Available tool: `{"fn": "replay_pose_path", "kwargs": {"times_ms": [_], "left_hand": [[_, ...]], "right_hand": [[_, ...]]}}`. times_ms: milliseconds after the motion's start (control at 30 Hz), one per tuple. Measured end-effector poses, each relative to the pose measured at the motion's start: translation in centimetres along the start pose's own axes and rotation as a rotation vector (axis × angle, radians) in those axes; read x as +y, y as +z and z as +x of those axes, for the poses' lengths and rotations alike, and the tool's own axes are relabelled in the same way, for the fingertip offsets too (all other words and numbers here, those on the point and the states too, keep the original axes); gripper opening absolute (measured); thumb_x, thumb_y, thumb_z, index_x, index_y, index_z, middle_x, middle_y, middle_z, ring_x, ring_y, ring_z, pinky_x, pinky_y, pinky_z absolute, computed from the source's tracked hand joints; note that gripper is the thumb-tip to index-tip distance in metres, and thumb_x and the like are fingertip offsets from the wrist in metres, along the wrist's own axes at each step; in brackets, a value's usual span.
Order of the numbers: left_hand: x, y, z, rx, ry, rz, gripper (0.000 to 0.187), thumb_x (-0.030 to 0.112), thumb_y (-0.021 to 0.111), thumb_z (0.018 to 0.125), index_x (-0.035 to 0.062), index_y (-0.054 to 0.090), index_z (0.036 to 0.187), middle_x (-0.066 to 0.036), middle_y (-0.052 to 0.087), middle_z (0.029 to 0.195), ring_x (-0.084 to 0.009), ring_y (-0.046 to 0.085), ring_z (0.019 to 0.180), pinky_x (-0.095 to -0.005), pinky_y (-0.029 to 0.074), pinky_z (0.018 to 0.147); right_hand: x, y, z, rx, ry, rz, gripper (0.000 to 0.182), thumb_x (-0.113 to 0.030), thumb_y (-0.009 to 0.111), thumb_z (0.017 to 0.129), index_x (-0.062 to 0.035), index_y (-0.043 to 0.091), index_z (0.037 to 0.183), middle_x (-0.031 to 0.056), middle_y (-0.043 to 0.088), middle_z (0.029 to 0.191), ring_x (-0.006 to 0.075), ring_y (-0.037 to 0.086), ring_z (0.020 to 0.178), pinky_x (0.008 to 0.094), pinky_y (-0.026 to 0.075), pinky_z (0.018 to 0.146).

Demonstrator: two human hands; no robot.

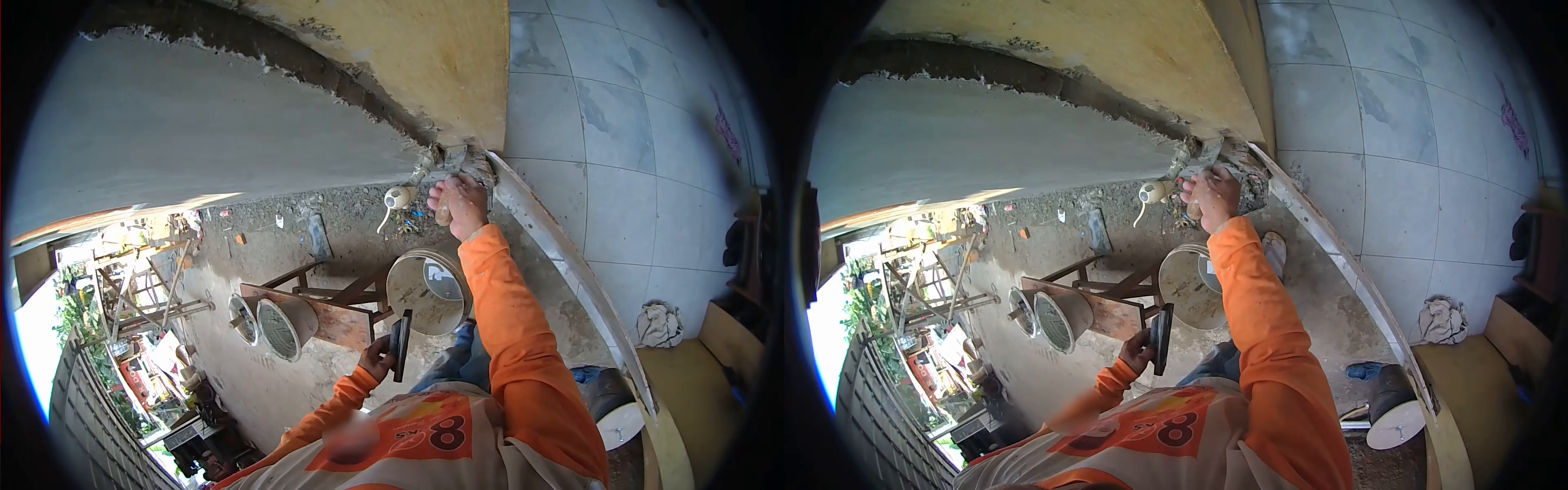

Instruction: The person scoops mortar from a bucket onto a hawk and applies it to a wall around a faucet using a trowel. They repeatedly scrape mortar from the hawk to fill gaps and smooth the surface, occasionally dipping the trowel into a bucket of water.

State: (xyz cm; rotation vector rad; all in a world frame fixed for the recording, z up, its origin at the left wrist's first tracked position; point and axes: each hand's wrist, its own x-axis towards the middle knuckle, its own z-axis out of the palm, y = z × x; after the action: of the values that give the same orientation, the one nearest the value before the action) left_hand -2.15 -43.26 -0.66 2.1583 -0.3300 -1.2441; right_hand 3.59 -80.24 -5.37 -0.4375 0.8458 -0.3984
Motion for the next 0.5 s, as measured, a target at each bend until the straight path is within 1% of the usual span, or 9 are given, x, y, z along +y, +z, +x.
{"fn": "replay_pose_path", "kwargs": {"times_ms": [33, 67, 100, 167, 200, 233, 300, 433, 500], "left_hand": [[-0.2, 0.0, -0.3, 0.011, -0.005, -0.016, 0.044, 0.01, 0.054, 0.076, 0.0005, 0.047, 0.119, -0.014, 0.061, 0.095, -0.0178, 0.062, 0.068, -0.0288, 0.051, 0.061], [-0.2, 0.0, -0.4, 0.021, -0.006, -0.032, 0.045, 0.011, 0.054, 0.076, 0.0007, 0.047, 0.119, -0.014, 0.061, 0.095, -0.0176, 0.062, 0.068, -0.0288, 0.051, 0.061], [-0.2, -0.1, -0.5, 0.025, -0.002, -0.042, 0.045, 0.011, 0.054, 0.076, 0.0007, 0.047, 0.119, -0.014, 0.061, 0.095, -0.0176, 0.062, 0.068, -0.0288, 0.051, 0.061], [-0.3, -0.2, -0.4, 0.015, -0.006, -0.069, 0.045, 0.011, 0.054, 0.076, 0.0008, 0.047, 0.119, -0.013, 0.061, 0.093, -0.0172, 0.062, 0.068, -0.0285, 0.05, 0.062], [-0.4, 0.0, -0.4, 0.018, -0.005, -0.082, 0.045, 0.011, 0.054, 0.076, 0.0008, 0.047, 0.119, -0.013, 0.061, 0.093, -0.0172, 0.062, 0.068, -0.0285, 0.05, 0.062], [-0.5, 0.1, -0.3, 0.022, 0.0, -0.069, 0.045, 0.011, 0.055, 0.076, 0.0004, 0.047, 0.119, -0.013, 0.061, 0.094, -0.0169, 0.061, 0.068, -0.0282, 0.05, 0.063], [-0.4, 0.3, -0.2, 0.029, 0.003, -0.064, 0.045, 0.011, 0.055, 0.076, 0.0, 0.047, 0.119, -0.013, 0.061, 0.094, -0.0166, 0.061, 0.069, -0.0279, 0.05, 0.064], [0.1, 0.6, -0.3, 0.017, -0.034, -0.153, 0.045, 0.011, 0.055, 0.077, 0.0, 0.046, 0.12, -0.012, 0.06, 0.096, -0.0154, 0.059, 0.07, -0.0273, 0.049, 0.064], [0.3, 0.6, -0.7, 0.027, -0.004, -0.187, 0.045, 0.01, 0.055, 0.077, 0.0004, 0.046, 0.12, -0.01, 0.06, 0.093, -0.0152, 0.059, 0.069, -0.0276, 0.049, 0.064]], "right_hand": [[-0.1, 0.1, -0.1, 0.044, -0.065, -0.194, 0.015, -0.013, 0.051, 0.087, -0.0034, 0.048, 0.098, 0.0088, 0.055, 0.087, 0.0202, 0.058, 0.07, 0.0327, 0.053, 0.062], [-0.1, 0.1, -0.6, 0.151, -0.078, -0.294, 0.022, -0.014, 0.054, 0.084, -0.0002, 0.052, 0.101, 0.0102, 0.058, 0.085, 0.0193, 0.059, 0.069, 0.0311, 0.051, 0.063], [0.1, -0.5, -1.0, 0.146, -0.082, -0.304, 0.022, -0.014, 0.054, 0.084, -0.0002, 0.052, 0.101, 0.0102, 0.058, 0.085, 0.0193, 0.059, 0.069, 0.0311, 0.051, 0.063], [0.8, -2.7, -0.6, 0.282, -0.607, -1.021, 0.021, -0.011, 0.052, 0.08, 0.0018, 0.057, 0.097, 0.0169, 0.061, 0.083, 0.0268, 0.061, 0.067, 0.0355, 0.05, 0.066], [0.9, -3.2, -0.3, 0.275, -0.453, -0.977, 0.025, -0.011, 0.053, 0.077, 0.002, 0.058, 0.099, 0.0209, 0.061, 0.089, 0.0307, 0.061, 0.073, 0.0366, 0.048, 0.069], [1.2, -3.4, 0.2, 0.268, -0.456, -0.988, 0.025, -0.011, 0.053, 0.077, 0.002, 0.058, 0.099, 0.0209, 0.061, 0.089, 0.0307, 0.061, 0.073, 0.0366, 0.048, 0.069], [1.6, -3.5, 1.0, 0.204, -0.673, -1.083, 0.024, -0.012, 0.053, 0.079, -0.0005, 0.058, 0.099, 0.0203, 0.061, 0.09, 0.032, 0.06, 0.08, 0.0377, 0.047, 0.073], [1.5, -3.0, 2.3, 0.184, -0.675, -1.11, 0.023, -0.013, 0.053, 0.079, -0.0026, 0.058, 0.099, 0.0204, 0.06, 0.091, 0.0337, 0.058, 0.087, 0.0402, 0.045, 0.077], [1.9, -2.4, 2.3, 0.225, -0.756, -1.194, 0.023, -0.013, 0.053, 0.08, -0.0034, 0.057, 0.1, 0.0203, 0.06, 0.092, 0.0353, 0.056, 0.088, 0.0422, 0.044, 0.079]]}}
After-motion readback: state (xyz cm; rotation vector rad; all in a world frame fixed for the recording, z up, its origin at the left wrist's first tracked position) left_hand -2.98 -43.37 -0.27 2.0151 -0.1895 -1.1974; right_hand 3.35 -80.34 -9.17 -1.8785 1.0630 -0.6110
